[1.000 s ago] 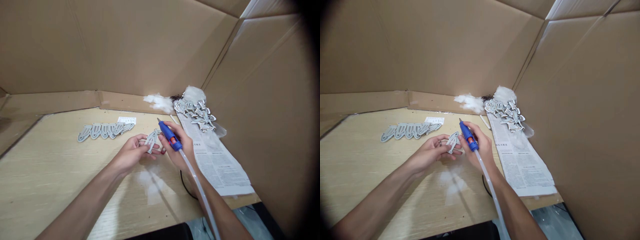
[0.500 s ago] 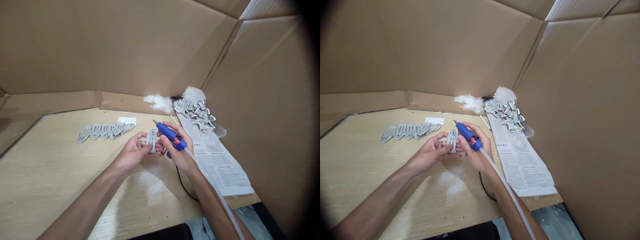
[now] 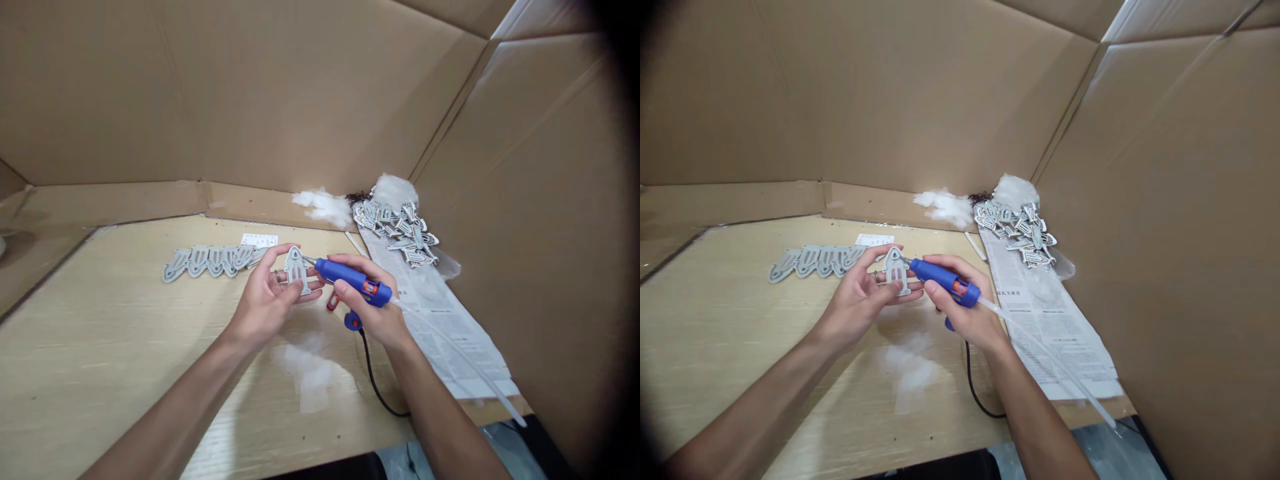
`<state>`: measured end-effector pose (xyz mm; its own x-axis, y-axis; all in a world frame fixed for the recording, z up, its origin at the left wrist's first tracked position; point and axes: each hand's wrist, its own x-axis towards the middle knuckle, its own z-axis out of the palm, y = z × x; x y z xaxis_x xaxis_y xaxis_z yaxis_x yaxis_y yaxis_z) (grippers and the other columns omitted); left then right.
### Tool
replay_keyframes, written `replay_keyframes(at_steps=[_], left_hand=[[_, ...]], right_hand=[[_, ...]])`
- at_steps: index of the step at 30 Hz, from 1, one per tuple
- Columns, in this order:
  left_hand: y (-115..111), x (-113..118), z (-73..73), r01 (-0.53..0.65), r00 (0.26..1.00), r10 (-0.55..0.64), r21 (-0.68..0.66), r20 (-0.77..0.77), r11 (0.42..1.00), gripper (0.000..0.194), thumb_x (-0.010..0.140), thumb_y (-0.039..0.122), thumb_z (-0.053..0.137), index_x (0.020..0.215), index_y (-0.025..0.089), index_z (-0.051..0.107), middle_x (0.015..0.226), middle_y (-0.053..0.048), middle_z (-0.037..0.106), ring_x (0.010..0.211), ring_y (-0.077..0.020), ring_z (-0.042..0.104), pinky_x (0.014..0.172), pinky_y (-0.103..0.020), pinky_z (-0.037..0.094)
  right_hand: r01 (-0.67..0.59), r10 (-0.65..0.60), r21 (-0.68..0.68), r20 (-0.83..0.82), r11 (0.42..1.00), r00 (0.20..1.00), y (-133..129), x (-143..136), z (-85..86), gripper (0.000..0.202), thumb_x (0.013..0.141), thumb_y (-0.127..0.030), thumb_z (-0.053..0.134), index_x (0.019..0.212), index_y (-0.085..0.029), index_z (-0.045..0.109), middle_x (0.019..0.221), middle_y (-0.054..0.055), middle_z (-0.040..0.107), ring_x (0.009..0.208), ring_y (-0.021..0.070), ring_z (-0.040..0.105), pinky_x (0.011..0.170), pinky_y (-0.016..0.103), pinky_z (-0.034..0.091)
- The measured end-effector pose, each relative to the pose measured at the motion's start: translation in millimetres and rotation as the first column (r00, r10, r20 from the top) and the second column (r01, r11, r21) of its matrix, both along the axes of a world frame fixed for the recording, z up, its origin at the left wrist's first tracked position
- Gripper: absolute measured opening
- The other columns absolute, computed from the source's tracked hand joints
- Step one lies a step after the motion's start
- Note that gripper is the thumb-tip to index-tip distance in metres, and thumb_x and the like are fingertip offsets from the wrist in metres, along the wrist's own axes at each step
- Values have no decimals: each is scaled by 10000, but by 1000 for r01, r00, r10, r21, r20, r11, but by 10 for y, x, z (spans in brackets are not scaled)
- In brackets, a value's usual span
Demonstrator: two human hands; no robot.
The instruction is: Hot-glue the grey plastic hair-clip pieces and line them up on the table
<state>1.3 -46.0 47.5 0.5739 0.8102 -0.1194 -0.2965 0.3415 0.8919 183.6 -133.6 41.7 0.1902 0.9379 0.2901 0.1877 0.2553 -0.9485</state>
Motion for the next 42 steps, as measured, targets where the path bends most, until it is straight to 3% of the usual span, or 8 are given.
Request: replay_keyframes(at_steps=[5,11,14,24,31,37,40,42], left_hand=[[-17,4,17,-37,999,37,30,-17,999,685,803,245,784,1413,232,471,1002,-54,746,919,-187,802,870,-415,732],[-27,-3,32,-33,998,36,51,-42,998,703,791,239,779,1420,242,465,1018,-39,733,905,-154,786,899,-425,731],[-33,-6,38,-33,998,35,40,-52,999,723,779,234,790,1424,255,465,1013,-32,730,911,-149,782,919,-435,728],[-49,-1,31,-30,998,33,60,-51,998,676,798,236,767,1402,258,463,982,-18,707,869,-121,757,878,-390,729],[-51,15,26,-34,997,39,63,-73,997,649,829,261,750,1402,280,445,900,22,672,800,-84,724,857,-342,714],[-77,3,-39,-94,959,151,235,-241,967,559,857,273,730,1353,297,475,748,66,586,603,-25,566,676,-154,582],[-85,-8,-97,-105,935,203,319,-290,942,536,851,249,734,1339,289,517,686,77,543,517,-14,465,622,-136,505],[-90,-1,-145,-114,933,223,354,-283,928,530,860,265,731,1350,283,529,703,57,581,544,-33,509,628,-142,494]], right_hand=[[-19,16,33,104,999,994,-16,-26,45,347,952,-329,794,1296,-305,753,1316,70,719,853,155,759,672,242,631],[11,-14,23,148,1000,989,-20,-44,67,352,951,-372,793,1291,-291,759,1337,78,718,1092,243,759,857,352,680],[22,-25,21,154,1000,988,-16,-52,75,344,956,-377,787,1291,-302,758,1338,67,719,1118,248,755,936,398,674],[21,-24,25,136,999,990,-1,-50,40,357,943,-383,800,1287,-298,763,1327,74,726,1087,244,762,922,397,679],[53,-59,35,213,998,975,-2,-114,56,347,965,-382,768,1292,-269,752,1304,81,739,1111,250,758,951,398,661],[54,-122,171,420,984,899,-13,-234,138,335,958,-265,745,1292,-275,724,1305,51,748,1180,230,731,1057,393,602],[59,-149,203,462,977,874,-26,-293,126,351,951,-219,723,1295,-292,711,1283,38,753,1163,222,736,1044,390,609],[48,-170,251,489,967,855,-35,-318,74,409,949,-183,708,1339,-307,692,1294,35,744,1181,218,730,1051,381,610]])
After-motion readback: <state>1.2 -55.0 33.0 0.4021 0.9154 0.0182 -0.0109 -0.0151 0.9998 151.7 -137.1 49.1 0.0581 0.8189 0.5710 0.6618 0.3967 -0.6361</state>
